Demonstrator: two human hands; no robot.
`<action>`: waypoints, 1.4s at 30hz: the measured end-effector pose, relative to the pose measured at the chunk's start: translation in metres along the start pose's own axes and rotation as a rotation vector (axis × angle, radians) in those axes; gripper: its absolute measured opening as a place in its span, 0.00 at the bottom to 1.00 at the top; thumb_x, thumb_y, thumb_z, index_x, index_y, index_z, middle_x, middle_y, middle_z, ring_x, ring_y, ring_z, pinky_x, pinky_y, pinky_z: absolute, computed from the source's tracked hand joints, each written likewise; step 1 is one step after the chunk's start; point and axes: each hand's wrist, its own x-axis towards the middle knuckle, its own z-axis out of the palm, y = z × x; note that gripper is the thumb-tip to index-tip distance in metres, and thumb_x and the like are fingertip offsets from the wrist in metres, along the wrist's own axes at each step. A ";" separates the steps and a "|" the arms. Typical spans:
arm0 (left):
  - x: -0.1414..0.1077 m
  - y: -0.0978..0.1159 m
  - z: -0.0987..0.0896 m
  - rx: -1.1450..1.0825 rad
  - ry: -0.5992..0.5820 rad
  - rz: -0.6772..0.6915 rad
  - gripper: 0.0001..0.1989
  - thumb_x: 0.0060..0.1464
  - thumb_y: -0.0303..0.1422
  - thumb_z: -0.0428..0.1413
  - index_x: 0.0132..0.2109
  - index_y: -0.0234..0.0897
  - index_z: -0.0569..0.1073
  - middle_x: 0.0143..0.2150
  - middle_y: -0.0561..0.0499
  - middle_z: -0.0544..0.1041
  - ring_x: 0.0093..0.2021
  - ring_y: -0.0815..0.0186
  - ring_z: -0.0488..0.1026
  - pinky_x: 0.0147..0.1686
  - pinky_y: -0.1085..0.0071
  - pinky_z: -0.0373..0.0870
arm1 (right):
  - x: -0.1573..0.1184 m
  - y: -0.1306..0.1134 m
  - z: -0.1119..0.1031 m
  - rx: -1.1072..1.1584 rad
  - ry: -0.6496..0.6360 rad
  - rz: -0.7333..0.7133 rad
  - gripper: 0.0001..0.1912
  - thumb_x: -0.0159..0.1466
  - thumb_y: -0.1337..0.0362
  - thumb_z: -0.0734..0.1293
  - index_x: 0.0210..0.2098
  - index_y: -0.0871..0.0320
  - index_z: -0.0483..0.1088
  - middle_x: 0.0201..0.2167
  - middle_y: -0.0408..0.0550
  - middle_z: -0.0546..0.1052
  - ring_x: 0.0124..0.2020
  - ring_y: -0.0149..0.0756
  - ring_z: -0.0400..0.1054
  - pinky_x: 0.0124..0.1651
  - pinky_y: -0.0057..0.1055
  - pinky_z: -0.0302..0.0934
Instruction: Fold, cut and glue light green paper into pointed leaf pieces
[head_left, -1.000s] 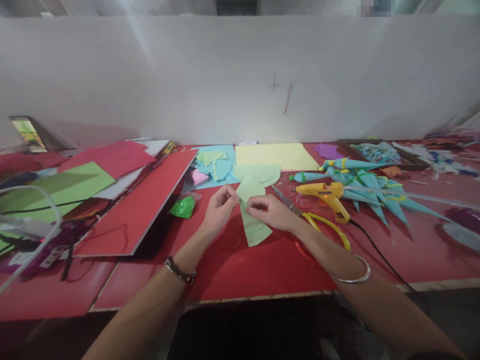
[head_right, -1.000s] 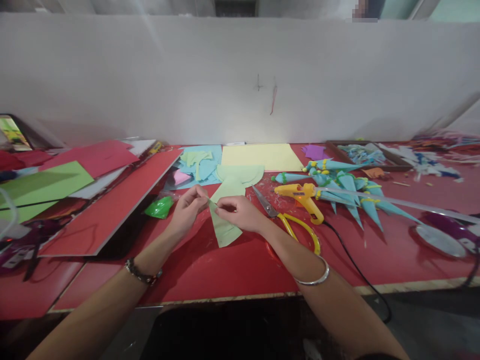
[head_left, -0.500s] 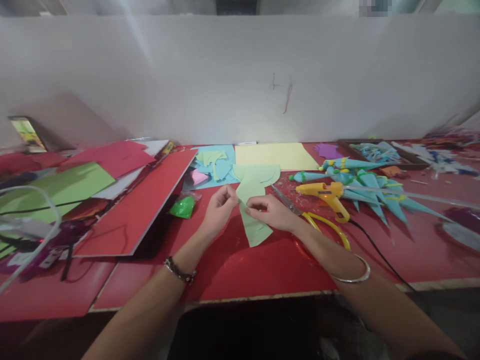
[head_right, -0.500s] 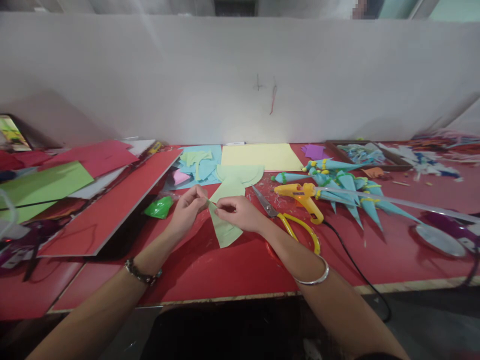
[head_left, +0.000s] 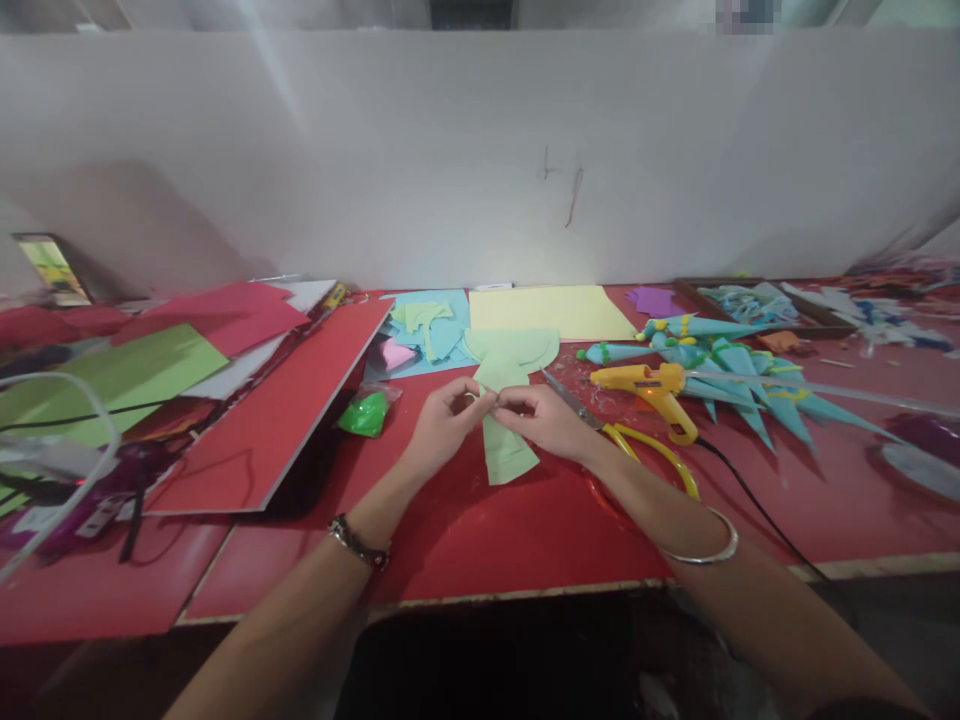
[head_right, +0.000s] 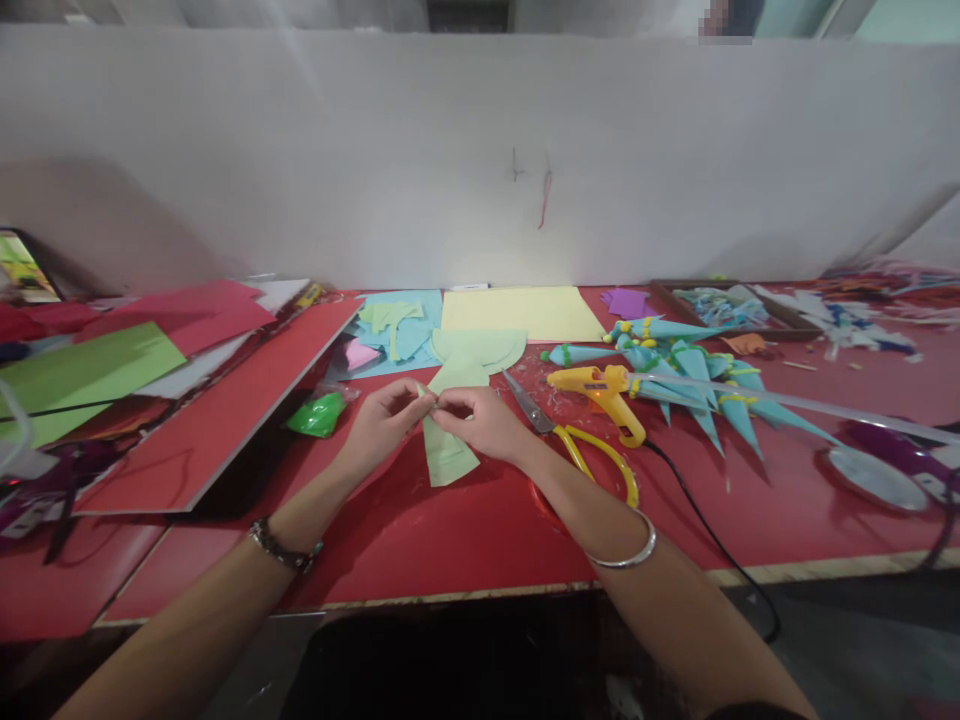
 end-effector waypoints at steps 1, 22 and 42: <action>0.000 0.001 0.000 0.012 0.009 -0.005 0.11 0.46 0.39 0.55 0.27 0.35 0.66 0.21 0.57 0.65 0.21 0.74 0.58 0.21 0.76 0.54 | 0.000 0.000 0.000 -0.015 0.023 -0.002 0.12 0.58 0.63 0.59 0.20 0.59 0.57 0.19 0.37 0.55 0.23 0.25 0.49 0.26 0.24 0.45; -0.002 0.003 0.001 -0.091 -0.020 0.003 0.11 0.49 0.37 0.53 0.25 0.36 0.62 0.20 0.59 0.61 0.21 0.75 0.57 0.23 0.76 0.53 | 0.000 0.002 -0.002 0.004 0.041 -0.023 0.14 0.59 0.63 0.58 0.19 0.58 0.52 0.18 0.36 0.51 0.22 0.24 0.46 0.24 0.24 0.43; 0.001 0.003 0.001 0.073 0.063 0.012 0.12 0.51 0.37 0.51 0.24 0.35 0.66 0.17 0.58 0.64 0.20 0.73 0.60 0.23 0.76 0.57 | 0.000 0.002 -0.001 0.030 0.102 -0.008 0.09 0.57 0.62 0.61 0.23 0.58 0.59 0.19 0.37 0.58 0.22 0.24 0.52 0.26 0.24 0.49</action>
